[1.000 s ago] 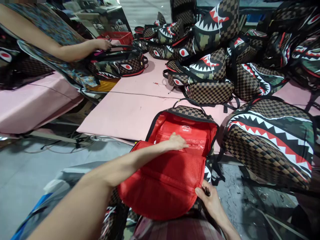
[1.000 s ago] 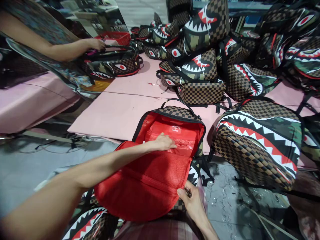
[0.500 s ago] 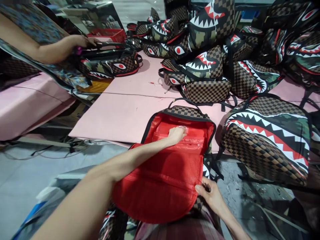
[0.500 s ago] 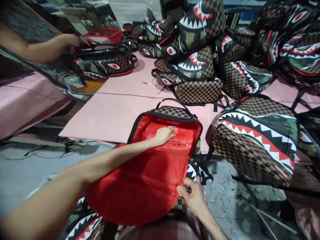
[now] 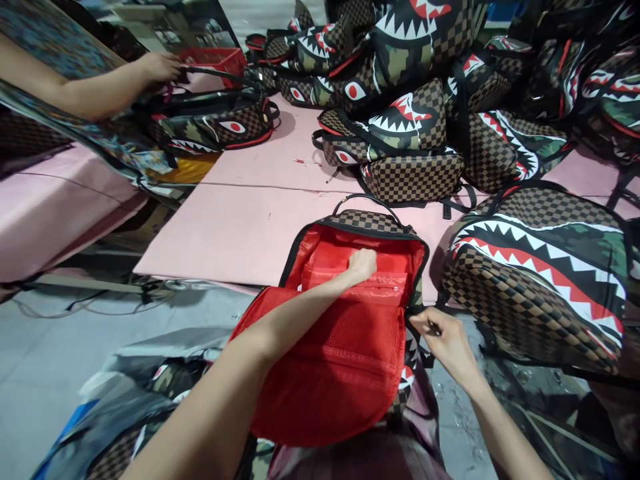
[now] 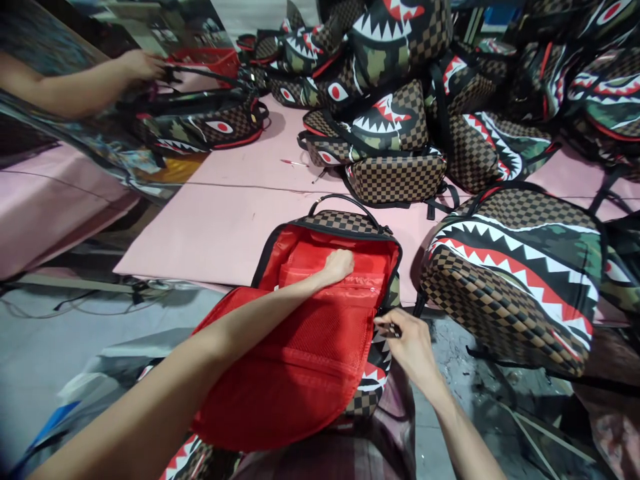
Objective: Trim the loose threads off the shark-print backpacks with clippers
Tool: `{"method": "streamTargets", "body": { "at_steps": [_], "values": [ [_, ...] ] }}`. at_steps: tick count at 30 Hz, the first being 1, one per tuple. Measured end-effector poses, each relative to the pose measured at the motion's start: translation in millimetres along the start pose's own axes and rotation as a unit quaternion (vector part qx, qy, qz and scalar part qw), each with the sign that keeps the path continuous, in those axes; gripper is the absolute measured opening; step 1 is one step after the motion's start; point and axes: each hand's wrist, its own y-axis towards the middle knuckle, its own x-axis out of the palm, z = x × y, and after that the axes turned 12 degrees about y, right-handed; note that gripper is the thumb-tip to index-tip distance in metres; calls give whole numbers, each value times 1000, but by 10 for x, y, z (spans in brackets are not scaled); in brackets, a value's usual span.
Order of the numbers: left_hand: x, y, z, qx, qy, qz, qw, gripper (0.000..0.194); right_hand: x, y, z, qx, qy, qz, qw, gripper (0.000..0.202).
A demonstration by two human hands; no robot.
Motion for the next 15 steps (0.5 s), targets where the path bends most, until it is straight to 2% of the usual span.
{"method": "streamTargets", "body": {
  "at_steps": [3, 6, 8, 11, 13, 15],
  "values": [
    [1, -2, -175, -14, -80, 18, 997, 29, 33, 306, 14, -26, -56, 24, 998, 20],
    [58, -47, -302, -34, -128, 44, 990, 30, 198, 581, 2, -37, -112, 35, 992, 29],
    [115, -80, -326, -52, -138, 61, 987, 24, 346, 739, -51, -29, -145, 27, 989, 36],
    [182, -107, -318, -58, -153, 72, 984, 18, 546, 939, -172, -7, -178, -16, 984, 27],
    [208, -102, -321, -46, -169, 72, 982, 19, 626, 1045, -221, 1, -187, -46, 981, 27],
    [229, -81, -336, -40, -177, 74, 981, 20, 656, 1119, -198, 23, -225, -41, 973, 32]
  ]
}}
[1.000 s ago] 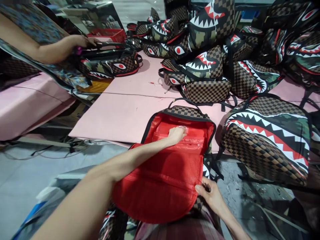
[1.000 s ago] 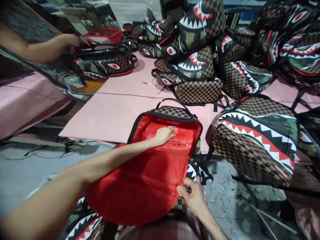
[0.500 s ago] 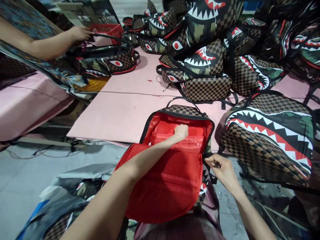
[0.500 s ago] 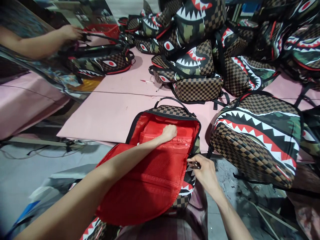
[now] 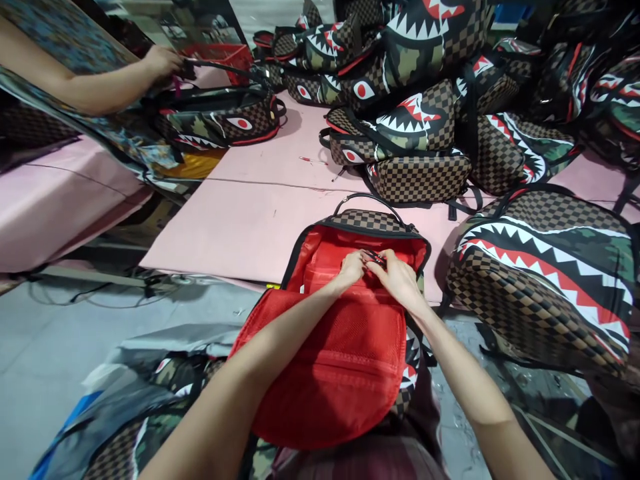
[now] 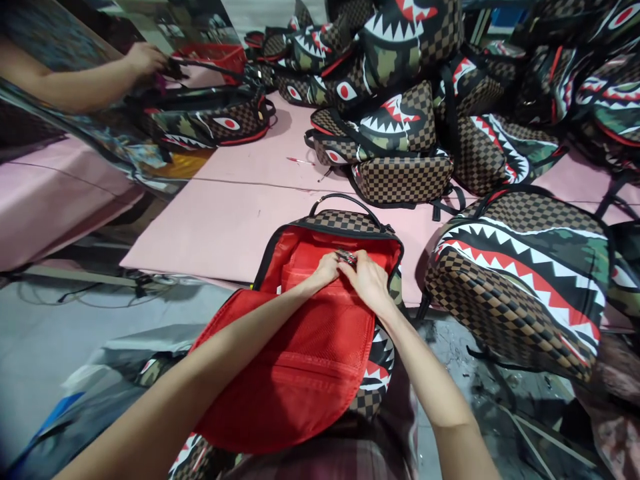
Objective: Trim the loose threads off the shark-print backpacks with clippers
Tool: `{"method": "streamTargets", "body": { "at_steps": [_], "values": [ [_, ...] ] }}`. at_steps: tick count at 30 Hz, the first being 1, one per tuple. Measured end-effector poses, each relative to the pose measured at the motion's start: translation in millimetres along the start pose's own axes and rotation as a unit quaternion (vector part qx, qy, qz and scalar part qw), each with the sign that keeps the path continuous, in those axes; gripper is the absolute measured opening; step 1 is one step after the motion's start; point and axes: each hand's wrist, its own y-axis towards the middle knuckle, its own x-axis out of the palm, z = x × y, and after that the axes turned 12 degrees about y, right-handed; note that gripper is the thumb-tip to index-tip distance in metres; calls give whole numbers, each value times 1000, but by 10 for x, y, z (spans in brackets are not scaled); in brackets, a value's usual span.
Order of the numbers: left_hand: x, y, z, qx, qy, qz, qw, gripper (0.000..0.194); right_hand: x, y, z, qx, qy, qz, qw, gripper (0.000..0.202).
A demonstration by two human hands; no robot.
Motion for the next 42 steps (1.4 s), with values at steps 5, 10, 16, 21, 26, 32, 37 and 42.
{"method": "streamTargets", "body": {
  "at_steps": [5, 10, 16, 21, 26, 32, 37, 42],
  "values": [
    [58, 58, -51, -4, 5, 4, 1000, 19, 132, 105, 241, 67, -156, 39, 985, 19],
    [62, 46, -57, 10, 7, 3, 1000, 19, 241, 193, 344, 90, -151, 32, 984, 22],
    [77, 42, -64, 12, 12, 5, 1000, 19, 204, 155, 353, 91, -121, 30, 988, 20],
    [93, 59, -67, 11, 22, 2, 1000, 19, 204, 153, 355, 97, -133, 20, 986, 20],
    [84, 62, -56, 9, 34, 0, 999, 20, 252, 171, 391, 89, -145, 28, 985, 20],
    [110, 74, -71, 7, 41, 0, 999, 21, 285, 185, 427, 82, -140, 33, 986, 20],
    [126, 83, -76, 8, 44, 0, 999, 20, 305, 191, 432, 82, -134, 29, 987, 21],
    [115, 92, -79, 17, 46, 0, 999, 20, 345, 260, 495, 65, -25, 44, 997, 17]
  ]
}}
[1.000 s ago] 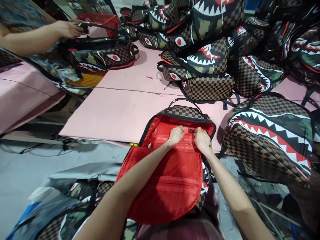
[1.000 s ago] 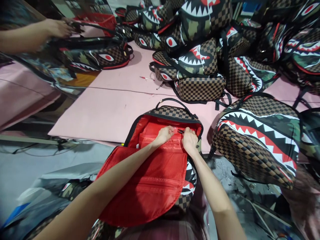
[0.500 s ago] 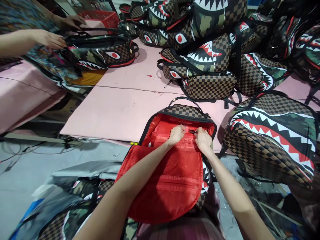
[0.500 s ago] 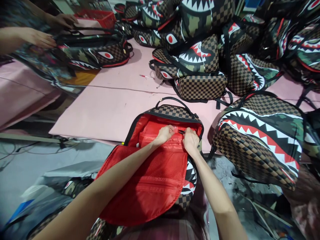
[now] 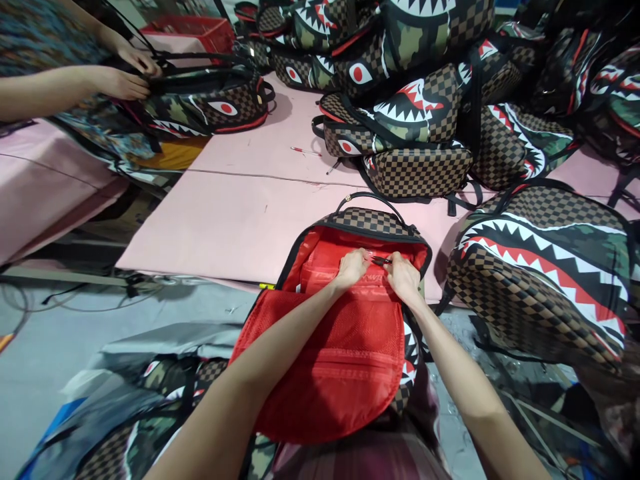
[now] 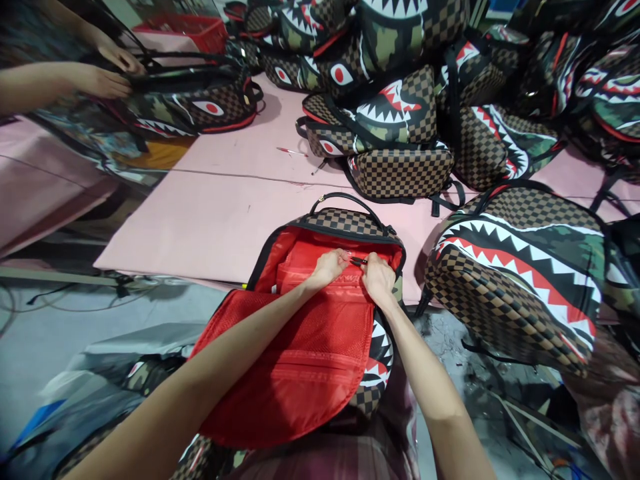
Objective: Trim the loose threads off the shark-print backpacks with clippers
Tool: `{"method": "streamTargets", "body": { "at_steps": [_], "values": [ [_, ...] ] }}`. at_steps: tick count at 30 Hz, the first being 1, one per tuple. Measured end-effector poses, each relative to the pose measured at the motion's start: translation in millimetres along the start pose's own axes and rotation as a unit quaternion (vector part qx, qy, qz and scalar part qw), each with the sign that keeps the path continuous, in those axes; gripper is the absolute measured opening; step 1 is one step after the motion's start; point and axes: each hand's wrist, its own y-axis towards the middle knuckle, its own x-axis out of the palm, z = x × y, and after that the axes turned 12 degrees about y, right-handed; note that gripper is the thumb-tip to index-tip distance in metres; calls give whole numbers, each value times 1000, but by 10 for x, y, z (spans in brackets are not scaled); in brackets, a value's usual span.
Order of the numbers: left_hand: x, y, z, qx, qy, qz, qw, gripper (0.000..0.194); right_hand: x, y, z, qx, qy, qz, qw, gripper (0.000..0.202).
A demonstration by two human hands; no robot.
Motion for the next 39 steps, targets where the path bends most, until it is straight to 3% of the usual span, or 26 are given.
{"method": "streamTargets", "body": {
  "at_steps": [4, 9, 11, 16, 23, 39],
  "values": [
    [-9, -34, 1, 14, 5, 4, 1000, 18, -37, 74, 126, -21, 213, 9, 977, 18],
    [-25, -133, 87, 45, 22, 25, 998, 33, -163, -2, 210, -23, 257, 72, 963, 26],
    [-34, -149, 148, 56, 44, 27, 997, 36, -188, -42, 193, -21, 249, 73, 966, 28],
    [-37, -128, 241, 63, 70, 18, 995, 23, -190, -88, 167, -39, 162, 64, 984, 25],
    [-24, -137, 155, 30, 38, 23, 999, 22, -123, -129, 197, -64, -21, 38, 997, 14],
    [-6, -86, 121, -12, -53, 33, 998, 22, -87, -127, 68, -93, -49, 31, 994, 16]
  ]
}}
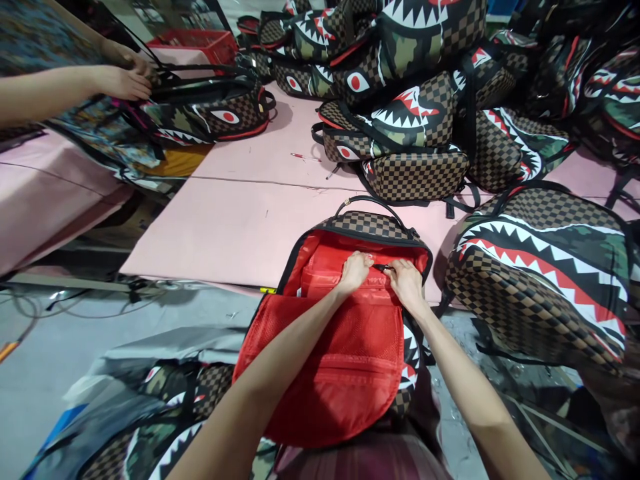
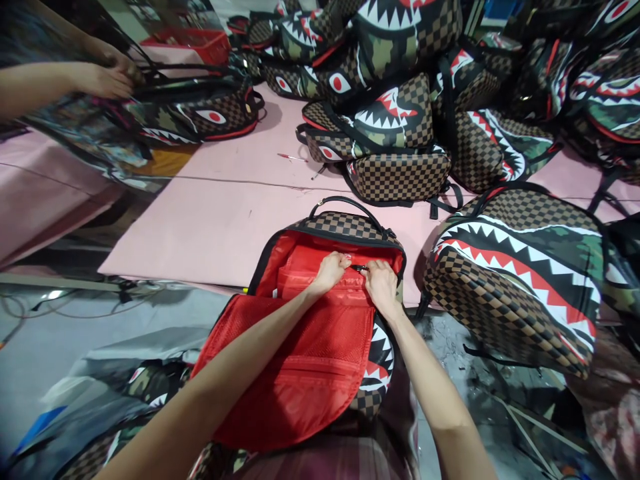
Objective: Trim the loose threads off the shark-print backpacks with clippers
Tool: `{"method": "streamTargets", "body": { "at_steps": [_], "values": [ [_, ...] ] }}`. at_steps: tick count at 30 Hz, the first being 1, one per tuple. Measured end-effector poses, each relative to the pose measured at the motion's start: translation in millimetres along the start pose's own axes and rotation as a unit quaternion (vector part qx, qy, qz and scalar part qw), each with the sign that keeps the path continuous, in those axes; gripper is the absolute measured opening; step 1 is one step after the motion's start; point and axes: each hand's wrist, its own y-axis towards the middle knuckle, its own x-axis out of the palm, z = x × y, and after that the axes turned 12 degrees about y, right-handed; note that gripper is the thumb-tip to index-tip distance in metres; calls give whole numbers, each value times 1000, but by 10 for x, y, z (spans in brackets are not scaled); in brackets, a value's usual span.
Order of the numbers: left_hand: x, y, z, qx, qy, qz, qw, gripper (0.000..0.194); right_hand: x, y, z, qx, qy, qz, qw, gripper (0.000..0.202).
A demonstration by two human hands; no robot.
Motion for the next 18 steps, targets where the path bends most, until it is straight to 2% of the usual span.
{"method": "streamTargets", "body": {
  "at_steps": [3, 5, 9, 11, 14, 16, 18],
  "values": [
    [-20, -20, 23, 3, -18, -5, 1000, 24, 13, 12, 0, 3, 17, 1, 1000, 16],
    [-118, -15, 31, 16, -35, -21, 999, 28, 5, 17, 22, 13, 55, 17, 998, 17],
    [-574, 26, -68, 85, -70, -63, 992, 62, -50, -4, 118, 25, 196, 73, 978, 25],
    [-826, -23, -198, 110, -6, -69, 992, 66, -80, -31, 168, 22, 252, 73, 965, 29],
    [-1009, -322, -442, 120, 186, -92, 971, 44, -107, -51, 171, 39, 297, 73, 951, 36],
    [-977, -630, -582, 145, 249, -90, 953, 50, -107, -25, 78, 36, 299, 60, 952, 32],
    [-884, -910, -681, 190, 257, -54, 946, 57, -98, 25, -106, -10, 247, 4, 969, 28]
  ]
}}
